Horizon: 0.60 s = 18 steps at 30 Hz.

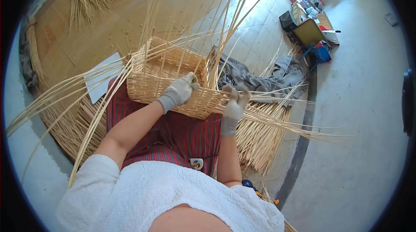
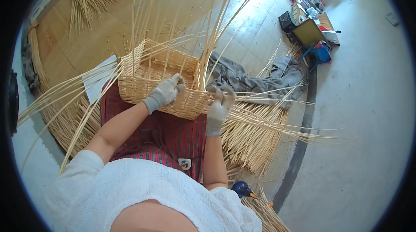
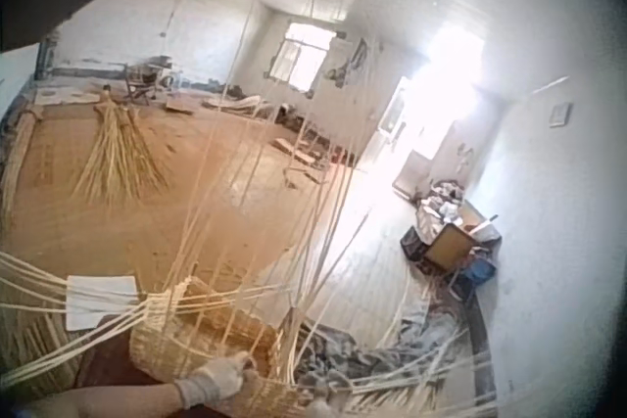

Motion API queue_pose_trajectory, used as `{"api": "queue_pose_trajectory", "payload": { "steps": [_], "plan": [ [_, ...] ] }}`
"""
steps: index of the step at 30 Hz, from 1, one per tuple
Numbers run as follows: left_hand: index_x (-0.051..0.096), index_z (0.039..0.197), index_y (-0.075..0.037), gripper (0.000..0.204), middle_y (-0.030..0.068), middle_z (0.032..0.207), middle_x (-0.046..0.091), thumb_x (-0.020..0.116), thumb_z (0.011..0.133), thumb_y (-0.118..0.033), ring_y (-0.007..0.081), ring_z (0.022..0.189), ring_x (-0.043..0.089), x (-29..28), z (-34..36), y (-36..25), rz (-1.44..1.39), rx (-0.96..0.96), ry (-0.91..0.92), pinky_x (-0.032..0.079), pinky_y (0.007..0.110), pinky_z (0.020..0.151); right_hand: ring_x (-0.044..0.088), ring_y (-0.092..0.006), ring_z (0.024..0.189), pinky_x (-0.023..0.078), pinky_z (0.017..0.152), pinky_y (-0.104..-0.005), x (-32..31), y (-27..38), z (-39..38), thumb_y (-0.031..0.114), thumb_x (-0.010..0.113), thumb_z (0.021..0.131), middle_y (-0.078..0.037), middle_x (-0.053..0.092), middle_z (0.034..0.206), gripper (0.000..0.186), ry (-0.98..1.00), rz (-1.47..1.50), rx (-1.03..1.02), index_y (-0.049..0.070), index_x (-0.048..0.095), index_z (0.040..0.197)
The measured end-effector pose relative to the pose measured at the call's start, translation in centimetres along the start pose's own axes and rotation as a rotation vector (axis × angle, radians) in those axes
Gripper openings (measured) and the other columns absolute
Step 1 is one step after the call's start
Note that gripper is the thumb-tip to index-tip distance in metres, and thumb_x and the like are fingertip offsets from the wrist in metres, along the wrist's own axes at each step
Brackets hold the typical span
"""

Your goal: The person sits on the floor and weaves a basket using thin wooden strips. They interlace the strips by hand, pulling and adjusting them to form the basket's structure.

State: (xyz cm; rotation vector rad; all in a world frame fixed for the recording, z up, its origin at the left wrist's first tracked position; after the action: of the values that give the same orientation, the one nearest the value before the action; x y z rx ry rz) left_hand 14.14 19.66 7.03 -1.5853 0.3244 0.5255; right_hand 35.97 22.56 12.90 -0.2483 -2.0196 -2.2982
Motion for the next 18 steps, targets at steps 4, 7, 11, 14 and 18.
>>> {"api": "queue_pose_trajectory", "payload": {
  "steps": [4, 7, 11, 14, 18],
  "plan": [
    [0.057, 0.109, -0.006, 0.022, 0.0165, 0.095, 0.072, 0.058, 0.104, -0.028, 0.0225, 0.076, 0.074, 3.3, 0.1, -2.3, 0.240, 0.043, -0.246, 0.057, 0.038, 0.065, 0.069, -0.0146, 0.094, 0.055, 0.083, -0.0245, 5.8, 4.4, 6.9, 0.004, 0.055, 0.100, -0.011, 0.067, 0.126, 0.033, 0.205, -0.425, -0.574, 0.002, 0.057, 0.133],
    [0.057, 0.103, -0.005, 0.022, 0.0161, 0.086, 0.072, 0.059, 0.103, -0.027, 0.0237, 0.067, 0.073, 1.8, -0.1, -5.0, -0.302, -0.423, 0.223, 0.056, 0.039, 0.060, 0.067, -0.0137, 0.093, 0.054, 0.082, -0.0254, 0.9, 2.1, 6.8, 0.008, 0.055, 0.102, -0.011, 0.066, 0.126, 0.033, 0.142, -0.377, -0.527, 0.001, 0.059, 0.134],
    [0.058, 0.101, -0.007, 0.016, 0.0078, 0.084, 0.068, 0.066, 0.100, -0.020, 0.0153, 0.060, 0.067, 2.1, 0.8, -1.5, -0.495, -0.304, 0.092, 0.055, 0.031, 0.052, 0.064, -0.0105, 0.082, 0.053, 0.069, -0.0251, -7.2, -2.4, -3.3, 0.013, 0.056, 0.105, -0.008, 0.069, 0.110, 0.028, -0.158, -0.139, -0.119, 0.002, 0.062, 0.130],
    [0.059, 0.103, -0.006, 0.012, 0.0061, 0.087, 0.068, 0.068, 0.098, -0.011, 0.0125, 0.070, 0.066, 2.1, -1.5, -1.1, -0.472, -0.124, -0.069, 0.056, 0.030, 0.060, 0.065, -0.0101, 0.084, 0.056, 0.070, -0.0258, -3.5, -2.8, -7.2, 0.013, 0.060, 0.105, -0.007, 0.072, 0.106, 0.027, 0.157, -0.400, 0.063, 0.002, 0.063, 0.130],
    [0.061, 0.109, -0.004, 0.016, 0.0041, 0.093, 0.067, 0.070, 0.095, -0.005, 0.0105, 0.085, 0.064, -3.7, -7.8, 2.8, -0.242, 0.121, -0.597, 0.055, 0.028, 0.072, 0.064, -0.0083, 0.081, 0.054, 0.072, -0.0246, 1.0, -1.8, -5.3, 0.005, 0.061, 0.102, -0.004, 0.070, 0.097, 0.018, 0.240, -0.195, 0.152, 0.001, 0.068, 0.118]
  ]
}}
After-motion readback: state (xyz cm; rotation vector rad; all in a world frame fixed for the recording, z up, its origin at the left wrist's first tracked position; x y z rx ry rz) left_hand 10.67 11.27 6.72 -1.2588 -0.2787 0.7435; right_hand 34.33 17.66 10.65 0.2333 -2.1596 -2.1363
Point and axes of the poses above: each hand's wrist, its own z-axis towards the middle knuckle, its own x-axis out of the palm, y = z × x, the point moved 5 cm from there along z, towards the middle knuckle
